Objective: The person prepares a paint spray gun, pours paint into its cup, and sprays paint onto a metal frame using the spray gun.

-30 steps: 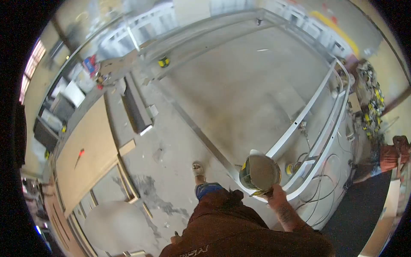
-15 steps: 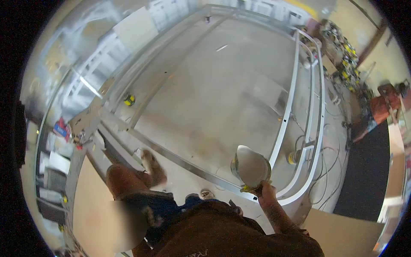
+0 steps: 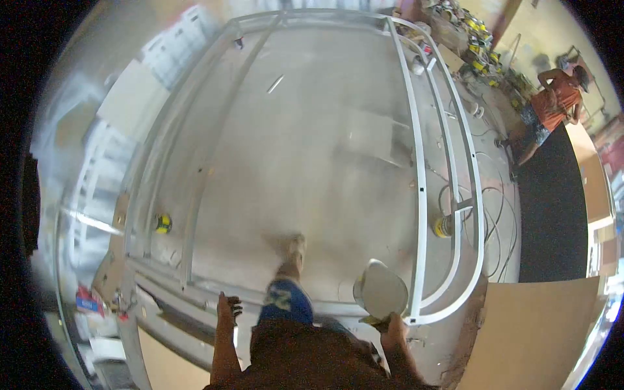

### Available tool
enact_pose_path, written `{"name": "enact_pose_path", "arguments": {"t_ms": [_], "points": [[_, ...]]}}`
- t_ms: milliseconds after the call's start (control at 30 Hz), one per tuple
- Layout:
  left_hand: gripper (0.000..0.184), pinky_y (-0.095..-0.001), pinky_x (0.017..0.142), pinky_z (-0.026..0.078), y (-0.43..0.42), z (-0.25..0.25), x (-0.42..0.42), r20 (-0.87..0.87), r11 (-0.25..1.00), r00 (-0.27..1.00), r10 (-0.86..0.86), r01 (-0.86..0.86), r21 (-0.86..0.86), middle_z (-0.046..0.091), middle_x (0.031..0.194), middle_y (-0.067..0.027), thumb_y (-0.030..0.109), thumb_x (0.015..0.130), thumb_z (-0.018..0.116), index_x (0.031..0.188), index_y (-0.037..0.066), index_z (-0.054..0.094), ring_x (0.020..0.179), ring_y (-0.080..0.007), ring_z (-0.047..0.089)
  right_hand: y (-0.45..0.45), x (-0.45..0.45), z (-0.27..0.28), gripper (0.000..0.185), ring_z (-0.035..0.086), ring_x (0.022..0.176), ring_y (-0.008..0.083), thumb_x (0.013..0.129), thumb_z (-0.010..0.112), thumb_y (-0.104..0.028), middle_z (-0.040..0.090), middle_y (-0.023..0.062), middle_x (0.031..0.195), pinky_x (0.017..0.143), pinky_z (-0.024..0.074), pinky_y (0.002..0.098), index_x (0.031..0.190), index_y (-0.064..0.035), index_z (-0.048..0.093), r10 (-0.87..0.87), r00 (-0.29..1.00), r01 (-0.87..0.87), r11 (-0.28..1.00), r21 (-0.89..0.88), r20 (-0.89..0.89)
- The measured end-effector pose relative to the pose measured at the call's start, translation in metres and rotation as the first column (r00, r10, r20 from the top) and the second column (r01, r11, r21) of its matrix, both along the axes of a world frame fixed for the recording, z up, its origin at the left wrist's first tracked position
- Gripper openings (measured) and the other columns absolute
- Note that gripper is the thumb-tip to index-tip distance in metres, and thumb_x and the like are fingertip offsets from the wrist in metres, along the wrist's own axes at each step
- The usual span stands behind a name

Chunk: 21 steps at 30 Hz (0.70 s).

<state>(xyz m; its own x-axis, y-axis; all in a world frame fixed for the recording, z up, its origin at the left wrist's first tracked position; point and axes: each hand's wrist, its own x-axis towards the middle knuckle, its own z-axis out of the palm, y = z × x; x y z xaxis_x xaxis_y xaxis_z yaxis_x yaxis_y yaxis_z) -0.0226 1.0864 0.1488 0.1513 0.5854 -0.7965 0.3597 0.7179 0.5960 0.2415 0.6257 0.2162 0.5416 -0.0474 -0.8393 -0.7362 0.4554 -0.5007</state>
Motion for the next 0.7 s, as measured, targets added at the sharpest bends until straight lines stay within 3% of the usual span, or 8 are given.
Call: {"name": "enact_pose_path", "arguments": {"t_ms": [100,133,300,400,533,567,633,700], "points": [[0.064,-0.0373,0.057,0.048,0.075,-0.069,0.022,-0.079,0.976,0.974,-0.211,0.214,0.034,0.065,0.080,-0.0113,0.059,0.096,0.032,0.094,0.004,0.064,0.063,-0.0245,0.059,0.079,0.023,0.037,0.055,0.055,0.113,0.0404,0.089,0.052,-0.023,0.051,0.0228,0.127,0.088,0.0518,0.0611,0.134,0.0045,0.037,0.038,0.977,-0.096,0.957,0.275,0.208],[0.062,-0.0402,0.059,0.049,0.115,-0.083,0.033,-0.071,0.928,0.965,-0.253,0.221,-0.300,0.066,0.083,-0.0120,0.057,0.097,0.032,0.100,0.004,0.064,0.066,-0.0252,0.060,0.115,0.044,0.038,0.056,0.054,0.114,0.0401,0.090,0.052,-0.024,0.050,0.0225,0.128,0.088,0.0516,0.0611,0.135,0.0037,0.036,0.030,0.935,-0.154,0.933,0.325,0.354],[0.062,-0.0381,0.060,0.051,0.180,-0.093,0.089,-0.195,0.819,0.832,-0.520,0.419,-0.393,0.068,0.089,-0.0134,0.058,0.095,0.036,0.107,0.003,0.062,0.067,-0.0256,0.062,0.181,0.090,0.005,0.051,0.057,0.112,0.0397,0.086,0.048,-0.015,0.053,0.0231,0.126,0.095,0.0506,0.0500,0.132,0.0050,0.040,-0.230,0.972,0.219,0.955,0.200,0.035],[0.053,-0.0355,0.056,0.052,0.215,-0.084,0.158,-0.182,0.779,0.767,-0.615,0.555,-0.293,0.068,0.085,-0.0133,0.049,0.099,0.036,0.103,0.002,0.062,0.063,-0.0245,0.063,0.227,0.136,0.018,0.045,0.057,0.112,0.0356,0.094,0.038,-0.019,0.054,0.0237,0.123,0.094,0.0518,0.0470,0.130,0.0087,0.040,-0.141,0.985,0.134,0.988,0.075,0.103],[0.046,-0.0336,0.053,0.051,0.261,-0.066,0.265,-0.125,0.764,0.758,-0.640,0.610,-0.208,0.067,0.080,-0.0117,0.042,0.099,0.039,0.100,0.003,0.061,0.059,-0.0218,0.063,0.240,0.184,0.002,0.037,0.061,0.105,0.0355,0.091,0.049,-0.013,0.055,0.0235,0.122,0.090,0.0552,0.0461,0.120,0.0089,0.046,-0.131,0.985,0.122,0.989,0.089,0.110],[0.044,-0.0330,0.052,0.050,0.278,-0.064,0.289,-0.105,0.746,0.742,-0.662,0.642,-0.177,0.067,0.078,-0.0110,0.041,0.099,0.039,0.100,0.004,0.062,0.058,-0.0213,0.062,0.252,0.198,0.000,0.031,0.063,0.101,0.0346,0.087,0.057,-0.012,0.058,0.0224,0.112,0.086,0.0571,0.0452,0.110,0.0089,0.051,-0.308,0.949,0.302,0.949,0.092,0.060],[0.042,-0.0332,0.052,0.050,0.292,-0.042,0.323,-0.050,0.736,0.737,-0.674,0.664,-0.131,0.067,0.079,-0.0108,0.040,0.098,0.040,0.101,0.003,0.061,0.058,-0.0213,0.062,0.213,0.201,-0.064,0.029,0.064,0.097,0.0350,0.085,0.058,-0.012,0.059,0.0215,0.104,0.084,0.0577,0.0463,0.104,0.0094,0.052,-0.011,0.949,0.069,0.983,-0.172,0.316],[0.041,-0.0334,0.053,0.050,0.310,-0.028,0.354,-0.013,0.730,0.734,-0.679,0.673,-0.116,0.067,0.081,-0.0109,0.039,0.098,0.040,0.102,0.003,0.060,0.058,-0.0214,0.062,0.225,0.215,-0.063,0.029,0.065,0.093,0.0358,0.085,0.057,-0.010,0.059,0.0206,0.100,0.083,0.0576,0.0491,0.105,0.0100,0.052,-0.023,0.942,0.104,0.969,-0.225,0.336]]}}
